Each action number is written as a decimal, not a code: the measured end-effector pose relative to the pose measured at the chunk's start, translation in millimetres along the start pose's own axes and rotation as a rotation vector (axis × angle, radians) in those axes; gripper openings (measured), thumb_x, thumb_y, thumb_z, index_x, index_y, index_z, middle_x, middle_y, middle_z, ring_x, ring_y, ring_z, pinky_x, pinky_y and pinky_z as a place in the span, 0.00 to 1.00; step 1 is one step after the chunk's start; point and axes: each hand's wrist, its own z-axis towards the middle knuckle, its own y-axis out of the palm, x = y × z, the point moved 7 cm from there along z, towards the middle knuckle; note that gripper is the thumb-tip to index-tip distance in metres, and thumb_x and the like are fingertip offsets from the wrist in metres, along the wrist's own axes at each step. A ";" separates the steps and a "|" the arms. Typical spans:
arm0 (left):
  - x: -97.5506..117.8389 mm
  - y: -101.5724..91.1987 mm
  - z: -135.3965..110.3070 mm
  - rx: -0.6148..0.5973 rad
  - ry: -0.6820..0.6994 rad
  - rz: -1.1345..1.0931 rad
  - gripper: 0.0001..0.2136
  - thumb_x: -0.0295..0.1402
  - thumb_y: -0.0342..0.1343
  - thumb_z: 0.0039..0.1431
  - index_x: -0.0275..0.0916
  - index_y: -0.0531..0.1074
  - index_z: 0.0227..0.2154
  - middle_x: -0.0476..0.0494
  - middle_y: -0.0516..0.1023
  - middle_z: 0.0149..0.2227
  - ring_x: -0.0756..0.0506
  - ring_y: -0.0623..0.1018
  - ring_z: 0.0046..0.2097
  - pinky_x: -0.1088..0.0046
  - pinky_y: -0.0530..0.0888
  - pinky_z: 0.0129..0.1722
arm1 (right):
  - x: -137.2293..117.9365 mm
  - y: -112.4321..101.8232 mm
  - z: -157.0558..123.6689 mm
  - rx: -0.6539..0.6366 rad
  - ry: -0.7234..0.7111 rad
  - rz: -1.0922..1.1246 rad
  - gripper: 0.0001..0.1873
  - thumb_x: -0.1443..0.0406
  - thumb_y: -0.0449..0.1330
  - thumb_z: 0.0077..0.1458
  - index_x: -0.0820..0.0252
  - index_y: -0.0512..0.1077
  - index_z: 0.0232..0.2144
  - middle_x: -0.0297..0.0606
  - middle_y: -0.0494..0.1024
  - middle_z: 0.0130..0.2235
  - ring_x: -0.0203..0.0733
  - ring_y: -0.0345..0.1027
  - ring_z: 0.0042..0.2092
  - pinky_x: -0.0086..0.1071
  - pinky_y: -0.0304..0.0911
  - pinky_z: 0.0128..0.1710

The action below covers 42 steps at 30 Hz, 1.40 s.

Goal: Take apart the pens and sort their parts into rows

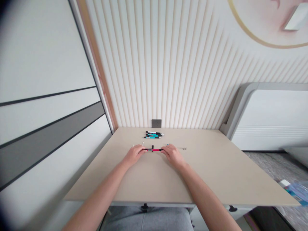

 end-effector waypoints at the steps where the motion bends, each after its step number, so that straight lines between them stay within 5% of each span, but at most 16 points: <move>1: -0.5 -1.6 -0.1 0.022 -0.005 -0.008 0.13 0.40 0.49 0.67 0.39 0.75 0.35 0.45 0.77 0.32 0.46 0.76 0.35 0.72 0.71 0.38 | -1.6 -0.3 0.0 0.014 0.001 0.006 0.15 0.58 0.50 0.66 0.57 0.74 0.42 0.40 0.75 0.33 0.43 0.67 0.38 0.34 0.61 0.40; 5: -3.2 -6.4 -1.0 0.091 -0.019 -0.031 0.12 0.39 0.48 0.67 0.40 0.74 0.40 0.45 0.78 0.35 0.47 0.76 0.37 0.70 0.71 0.42 | -1.2 4.3 1.1 0.012 0.054 0.005 0.17 0.58 0.48 0.67 0.57 0.71 0.50 0.42 0.76 0.39 0.44 0.68 0.42 0.37 0.62 0.45; 11: -1.3 -3.7 -0.7 0.078 0.021 -0.030 0.10 0.37 0.49 0.67 0.40 0.74 0.40 0.45 0.78 0.35 0.47 0.77 0.37 0.71 0.72 0.42 | 10.8 8.4 -0.3 -0.005 0.171 -0.005 0.12 0.58 0.52 0.65 0.56 0.73 0.38 0.39 0.76 0.36 0.44 0.68 0.41 0.36 0.63 0.43; 15: -3.0 -3.2 -0.5 0.086 0.018 -0.027 0.10 0.37 0.49 0.67 0.40 0.74 0.40 0.45 0.77 0.34 0.47 0.76 0.37 0.71 0.71 0.41 | 5.7 5.6 -0.5 0.019 0.145 0.014 0.13 0.58 0.53 0.64 0.55 0.69 0.47 0.41 0.75 0.43 0.45 0.68 0.47 0.39 0.62 0.48; 20: -4.3 -2.7 -0.5 0.084 0.008 -0.023 0.11 0.38 0.50 0.66 0.40 0.75 0.38 0.45 0.77 0.33 0.47 0.75 0.37 0.71 0.71 0.39 | -0.7 8.1 1.0 -0.002 0.133 -0.007 0.12 0.61 0.48 0.67 0.56 0.70 0.42 0.40 0.76 0.40 0.44 0.69 0.44 0.38 0.63 0.46; 24: -3.5 -3.1 -0.5 0.091 0.010 -0.037 0.11 0.38 0.50 0.66 0.40 0.75 0.39 0.45 0.77 0.33 0.47 0.75 0.36 0.72 0.70 0.38 | -2.0 4.8 1.1 0.042 0.153 -0.029 0.14 0.61 0.51 0.65 0.55 0.66 0.50 0.41 0.74 0.47 0.44 0.68 0.48 0.38 0.62 0.49; 29: -0.9 -2.7 -0.7 0.061 0.009 -0.041 0.11 0.38 0.49 0.66 0.41 0.75 0.39 0.45 0.77 0.33 0.46 0.76 0.37 0.71 0.71 0.40 | -2.7 9.7 1.7 -0.005 0.150 -0.041 0.11 0.61 0.49 0.66 0.55 0.70 0.42 0.39 0.77 0.39 0.43 0.70 0.43 0.36 0.63 0.45; 33: 2.7 -3.3 -0.2 0.046 0.007 -0.053 0.11 0.39 0.49 0.67 0.41 0.75 0.39 0.45 0.77 0.34 0.46 0.76 0.38 0.71 0.72 0.41 | -3.5 10.0 1.7 0.006 0.162 -0.009 0.15 0.60 0.52 0.65 0.56 0.65 0.52 0.40 0.76 0.44 0.43 0.69 0.47 0.38 0.63 0.49; 38: 4.8 -2.9 0.1 0.034 0.019 -0.051 0.12 0.40 0.49 0.67 0.40 0.75 0.39 0.45 0.77 0.33 0.46 0.76 0.37 0.70 0.72 0.41 | -6.9 10.9 2.9 -0.030 0.153 -0.019 0.12 0.60 0.49 0.67 0.55 0.70 0.44 0.39 0.77 0.41 0.42 0.71 0.44 0.37 0.64 0.46; 42: 2.4 -2.8 0.2 0.040 0.018 -0.056 0.12 0.40 0.49 0.67 0.40 0.74 0.39 0.45 0.77 0.34 0.46 0.77 0.38 0.70 0.72 0.41 | -4.4 8.5 2.9 0.004 0.179 0.007 0.16 0.59 0.50 0.66 0.54 0.66 0.53 0.40 0.76 0.43 0.42 0.70 0.45 0.37 0.65 0.47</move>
